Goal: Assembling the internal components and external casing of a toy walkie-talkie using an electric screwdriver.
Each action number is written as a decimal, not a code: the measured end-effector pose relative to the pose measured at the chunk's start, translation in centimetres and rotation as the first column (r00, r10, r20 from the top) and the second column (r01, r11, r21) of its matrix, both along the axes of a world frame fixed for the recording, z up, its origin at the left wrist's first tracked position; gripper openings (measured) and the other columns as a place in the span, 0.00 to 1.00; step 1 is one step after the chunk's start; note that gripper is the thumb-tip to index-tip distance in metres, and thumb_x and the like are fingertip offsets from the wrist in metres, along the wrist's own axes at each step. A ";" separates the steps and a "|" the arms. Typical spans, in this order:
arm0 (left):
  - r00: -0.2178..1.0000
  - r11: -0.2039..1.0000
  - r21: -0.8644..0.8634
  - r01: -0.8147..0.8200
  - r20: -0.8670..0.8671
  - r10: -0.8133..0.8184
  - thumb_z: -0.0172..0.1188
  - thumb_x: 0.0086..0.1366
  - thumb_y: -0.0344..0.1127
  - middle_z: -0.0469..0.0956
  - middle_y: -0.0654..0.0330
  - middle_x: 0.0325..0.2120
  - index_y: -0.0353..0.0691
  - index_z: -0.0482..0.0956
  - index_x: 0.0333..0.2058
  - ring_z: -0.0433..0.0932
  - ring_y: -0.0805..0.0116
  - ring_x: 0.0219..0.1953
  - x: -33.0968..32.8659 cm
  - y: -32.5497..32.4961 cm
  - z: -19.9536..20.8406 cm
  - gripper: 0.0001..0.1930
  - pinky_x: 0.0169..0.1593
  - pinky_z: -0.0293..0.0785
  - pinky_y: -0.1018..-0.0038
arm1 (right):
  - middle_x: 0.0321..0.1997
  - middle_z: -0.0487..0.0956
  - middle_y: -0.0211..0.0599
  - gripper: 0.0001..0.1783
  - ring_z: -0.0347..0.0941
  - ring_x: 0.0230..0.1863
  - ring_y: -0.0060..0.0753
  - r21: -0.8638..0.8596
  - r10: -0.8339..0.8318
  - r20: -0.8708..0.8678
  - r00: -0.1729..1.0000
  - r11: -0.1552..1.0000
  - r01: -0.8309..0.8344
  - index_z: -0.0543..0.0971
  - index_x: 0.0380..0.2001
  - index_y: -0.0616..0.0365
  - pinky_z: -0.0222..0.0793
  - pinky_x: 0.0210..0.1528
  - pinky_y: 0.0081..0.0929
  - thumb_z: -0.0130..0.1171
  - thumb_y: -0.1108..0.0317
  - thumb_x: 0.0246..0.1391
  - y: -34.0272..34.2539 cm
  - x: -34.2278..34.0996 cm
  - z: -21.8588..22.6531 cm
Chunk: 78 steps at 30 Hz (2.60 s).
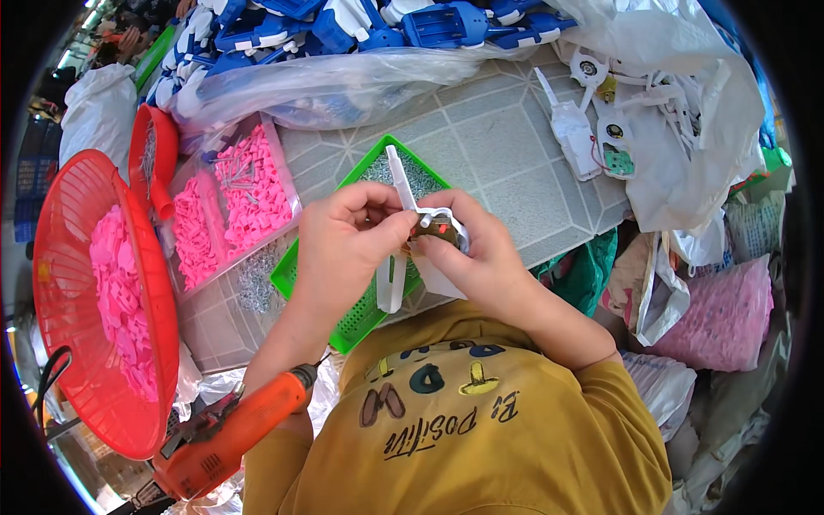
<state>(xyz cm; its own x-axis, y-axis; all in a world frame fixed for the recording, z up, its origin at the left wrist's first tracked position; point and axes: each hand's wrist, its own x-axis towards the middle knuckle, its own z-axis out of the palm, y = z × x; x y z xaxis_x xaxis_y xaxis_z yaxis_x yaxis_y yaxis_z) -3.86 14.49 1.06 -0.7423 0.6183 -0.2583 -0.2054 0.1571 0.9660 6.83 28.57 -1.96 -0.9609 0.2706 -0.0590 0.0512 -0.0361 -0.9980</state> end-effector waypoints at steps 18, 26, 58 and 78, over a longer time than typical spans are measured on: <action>0.981 0.992 0.055 0.110 0.156 -0.117 0.67 0.51 0.26 0.79 0.63 0.24 0.34 0.79 0.27 0.77 0.76 0.26 -1.7 -2.3 1.6 0.06 0.32 0.71 0.79 | 0.38 0.80 0.31 0.14 0.75 0.40 0.18 -0.269 0.258 0.136 0.957 0.939 -0.215 0.75 0.42 0.60 0.71 0.41 0.19 0.66 0.71 0.52 0.2 -0.6 2.3; 0.816 0.936 -0.118 -0.332 -0.534 0.222 0.62 0.63 0.31 0.80 0.62 0.29 0.37 0.81 0.40 0.76 0.77 0.28 -6.9 -7.5 3.6 0.08 0.31 0.72 0.79 | 0.44 0.80 0.47 0.19 0.82 0.41 0.40 -0.715 0.387 0.044 0.921 0.656 -0.241 0.72 0.53 0.63 0.80 0.43 0.32 0.55 0.65 0.62 0.0 -1.9 1.3; 0.681 0.778 -0.597 -0.196 -0.654 -0.331 0.61 0.53 0.23 0.79 0.51 0.36 0.34 0.79 0.38 0.79 0.54 0.42 -13.0 -15.1 -3.0 0.11 0.46 0.74 0.65 | 0.42 0.80 0.46 0.21 0.79 0.42 0.39 -0.827 0.512 -0.002 0.859 0.482 -0.289 0.70 0.51 0.70 0.78 0.45 0.35 0.49 0.64 0.60 -0.5 -3.0 -0.1; 0.582 0.786 -0.604 -0.130 -0.689 -0.432 0.61 0.54 0.24 0.80 0.48 0.30 0.32 0.78 0.37 0.80 0.54 0.36 -13.5 -15.3 -3.7 0.10 0.42 0.75 0.65 | 0.38 0.79 0.40 0.16 0.78 0.43 0.35 -0.836 0.489 0.018 0.872 0.486 -0.255 0.72 0.50 0.66 0.80 0.45 0.37 0.52 0.68 0.62 -0.5 -3.2 0.2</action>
